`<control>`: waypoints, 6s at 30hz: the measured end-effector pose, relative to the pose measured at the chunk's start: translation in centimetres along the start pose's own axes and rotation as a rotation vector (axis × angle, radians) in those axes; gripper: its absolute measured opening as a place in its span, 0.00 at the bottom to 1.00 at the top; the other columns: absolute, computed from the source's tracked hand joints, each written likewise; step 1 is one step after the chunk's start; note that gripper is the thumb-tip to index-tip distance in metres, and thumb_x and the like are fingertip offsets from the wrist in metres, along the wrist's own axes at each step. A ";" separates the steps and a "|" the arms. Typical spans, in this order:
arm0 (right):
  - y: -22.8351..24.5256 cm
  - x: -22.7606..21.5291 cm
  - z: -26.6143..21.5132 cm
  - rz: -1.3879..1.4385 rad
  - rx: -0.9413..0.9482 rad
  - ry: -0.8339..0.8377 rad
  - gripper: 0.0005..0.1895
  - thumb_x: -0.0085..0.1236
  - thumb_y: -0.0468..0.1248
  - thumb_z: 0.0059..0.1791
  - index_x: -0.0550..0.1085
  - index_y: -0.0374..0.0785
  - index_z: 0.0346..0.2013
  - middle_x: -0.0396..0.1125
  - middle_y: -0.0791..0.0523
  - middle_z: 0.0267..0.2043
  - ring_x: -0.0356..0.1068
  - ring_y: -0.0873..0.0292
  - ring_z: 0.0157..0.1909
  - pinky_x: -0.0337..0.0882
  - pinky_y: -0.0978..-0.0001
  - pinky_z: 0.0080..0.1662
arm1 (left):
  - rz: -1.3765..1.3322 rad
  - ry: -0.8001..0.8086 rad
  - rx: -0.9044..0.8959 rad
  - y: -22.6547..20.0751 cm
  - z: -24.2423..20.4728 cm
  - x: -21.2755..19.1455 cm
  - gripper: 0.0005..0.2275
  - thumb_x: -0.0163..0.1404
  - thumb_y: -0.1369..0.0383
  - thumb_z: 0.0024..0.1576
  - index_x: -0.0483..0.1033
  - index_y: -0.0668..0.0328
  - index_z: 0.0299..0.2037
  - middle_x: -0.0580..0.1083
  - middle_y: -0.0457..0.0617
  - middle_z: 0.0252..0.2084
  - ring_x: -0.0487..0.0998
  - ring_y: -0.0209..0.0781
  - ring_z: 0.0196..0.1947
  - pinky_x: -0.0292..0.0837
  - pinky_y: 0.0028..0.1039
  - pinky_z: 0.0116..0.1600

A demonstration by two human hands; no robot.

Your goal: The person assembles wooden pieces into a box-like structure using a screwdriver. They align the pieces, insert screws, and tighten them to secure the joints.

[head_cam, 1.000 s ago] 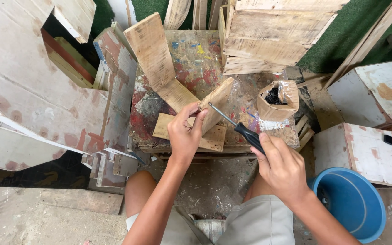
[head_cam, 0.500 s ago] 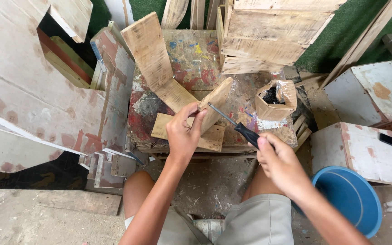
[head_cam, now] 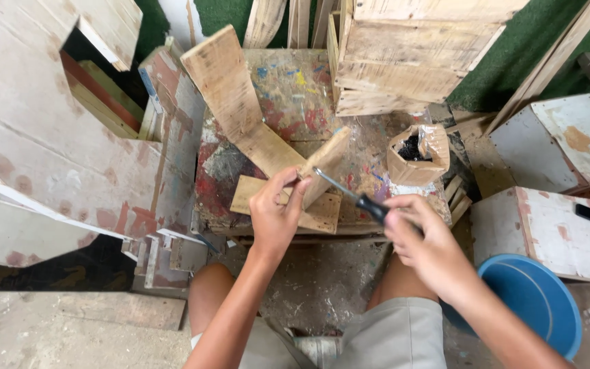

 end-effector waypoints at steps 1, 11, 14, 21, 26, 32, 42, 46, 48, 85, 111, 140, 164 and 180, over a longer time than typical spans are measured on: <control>0.4 0.7 -0.8 -0.001 -0.006 0.001 0.13 0.46 0.37 0.56 0.70 0.37 0.54 0.63 0.54 0.26 0.56 0.65 0.19 0.54 0.76 0.19 | 0.000 -0.004 0.004 -0.2 0.2 0.0 0.11 0.61 0.77 0.54 0.80 0.70 0.46 0.82 0.53 0.36 0.82 0.38 0.31 0.78 0.23 0.37; 0.2 -0.5 -0.3 -0.046 -0.184 -0.115 0.15 0.49 0.42 0.55 0.74 0.32 0.34 0.58 0.61 0.15 0.51 0.67 0.14 0.51 0.73 0.18 | -0.023 -0.016 -0.032 -0.5 0.2 0.0 0.10 0.60 0.78 0.54 0.78 0.72 0.45 0.80 0.52 0.37 0.80 0.39 0.33 0.76 0.25 0.39; 0.9 -0.3 -0.3 -0.033 -0.065 -0.087 0.14 0.46 0.42 0.55 0.72 0.32 0.40 0.62 0.56 0.28 0.62 0.61 0.30 0.60 0.69 0.32 | -0.023 -0.011 -0.019 -0.7 0.0 -0.3 0.09 0.60 0.78 0.54 0.78 0.73 0.43 0.80 0.52 0.36 0.80 0.39 0.32 0.75 0.25 0.39; 5.0 3.7 -4.9 -1.243 -1.069 -0.496 0.18 0.68 0.38 0.49 0.73 0.28 0.45 0.70 0.51 0.37 0.68 0.56 0.31 0.71 0.66 0.36 | -0.019 -0.009 -0.015 -0.8 0.5 0.4 0.09 0.60 0.77 0.54 0.78 0.72 0.44 0.81 0.52 0.38 0.80 0.38 0.33 0.77 0.25 0.40; -0.5 1.3 0.0 0.089 -0.079 -0.090 0.14 0.49 0.41 0.54 0.71 0.32 0.46 0.62 0.58 0.19 0.54 0.66 0.14 0.52 0.73 0.17 | 0.015 -0.020 0.016 -0.4 0.8 0.2 0.10 0.61 0.78 0.53 0.79 0.71 0.43 0.81 0.51 0.36 0.80 0.38 0.31 0.76 0.25 0.37; 1.7 1.9 -0.6 -0.011 -0.163 -0.043 0.11 0.52 0.37 0.52 0.66 0.36 0.46 0.65 0.57 0.25 0.59 0.65 0.18 0.56 0.73 0.21 | -0.005 0.014 0.011 -0.7 0.9 0.6 0.10 0.61 0.78 0.54 0.78 0.70 0.44 0.80 0.50 0.37 0.80 0.38 0.32 0.75 0.25 0.38; -2.1 1.9 2.6 0.570 0.207 0.147 0.19 0.35 0.42 0.59 0.66 0.32 0.57 0.47 0.58 0.21 0.44 0.71 0.14 0.43 0.83 0.15 | -0.040 -0.040 -0.051 0.8 0.5 0.5 0.08 0.62 0.73 0.56 0.82 0.60 0.44 0.83 0.51 0.34 0.86 0.45 0.34 0.82 0.31 0.42; -4.9 0.9 2.6 0.605 0.220 0.151 0.21 0.41 0.47 0.59 0.66 0.34 0.57 0.48 0.56 0.22 0.46 0.69 0.15 0.46 0.82 0.17 | -0.077 0.030 -0.086 0.5 1.0 1.1 0.09 0.63 0.73 0.54 0.82 0.61 0.43 0.82 0.53 0.34 0.85 0.47 0.35 0.81 0.33 0.42; -5.6 -0.2 2.4 0.529 0.158 0.121 0.22 0.42 0.47 0.58 0.66 0.33 0.58 0.48 0.57 0.22 0.47 0.69 0.16 0.48 0.82 0.19 | -0.147 0.041 -0.175 0.8 1.4 1.2 0.11 0.62 0.75 0.55 0.81 0.64 0.47 0.82 0.56 0.36 0.85 0.50 0.38 0.81 0.35 0.45; -18.7 -16.2 34.5 -1.612 -0.013 -0.195 0.16 0.48 0.43 0.48 0.84 0.56 0.41 0.79 0.57 0.48 0.68 0.51 0.63 0.51 0.53 0.65 | -0.158 0.234 -0.536 3.1 2.0 1.5 0.14 0.64 0.71 0.53 0.82 0.59 0.49 0.83 0.52 0.40 0.82 0.39 0.40 0.78 0.28 0.44; -18.0 -16.1 31.9 -1.273 -0.224 -0.199 0.21 0.57 0.34 0.42 0.78 0.41 0.51 0.75 0.51 0.49 0.72 0.47 0.56 0.62 0.52 0.60 | 0.847 0.439 -0.122 -2.8 5.8 7.0 0.23 0.58 0.54 0.55 0.75 0.54 0.57 0.78 0.50 0.48 0.78 0.48 0.53 0.66 0.39 0.57; 5.9 2.0 9.6 0.003 -1.014 -0.217 0.03 0.57 0.30 0.54 0.78 0.40 0.38 0.73 0.55 0.36 0.67 0.57 0.38 0.63 0.68 0.47 | 0.799 0.374 0.095 -0.6 6.7 5.5 0.11 0.60 0.60 0.51 0.70 0.53 0.28 0.71 0.47 0.19 0.79 0.53 0.23 0.74 0.38 0.39; 6.8 3.1 7.8 -0.103 -1.039 -0.390 0.06 0.55 0.29 0.55 0.76 0.43 0.39 0.71 0.59 0.36 0.68 0.58 0.38 0.60 0.64 0.49 | 0.786 0.407 0.157 -2.1 5.9 5.5 0.08 0.59 0.62 0.52 0.73 0.52 0.31 0.71 0.44 0.19 0.79 0.46 0.23 0.72 0.34 0.38; -5.2 2.0 10.3 0.672 -0.365 0.013 0.11 0.50 0.42 0.56 0.57 0.47 0.46 0.54 0.63 0.30 0.56 0.68 0.30 0.58 0.76 0.36 | 0.816 0.420 0.085 -0.8 5.5 5.6 0.11 0.60 0.59 0.52 0.72 0.49 0.37 0.74 0.44 0.27 0.82 0.47 0.32 0.76 0.37 0.41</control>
Point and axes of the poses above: each hand's wrist, its own z-axis towards the middle knuckle, its own x-axis out of the palm, y = z × x, the point moved 7 cm from there along z, towards the middle knuckle
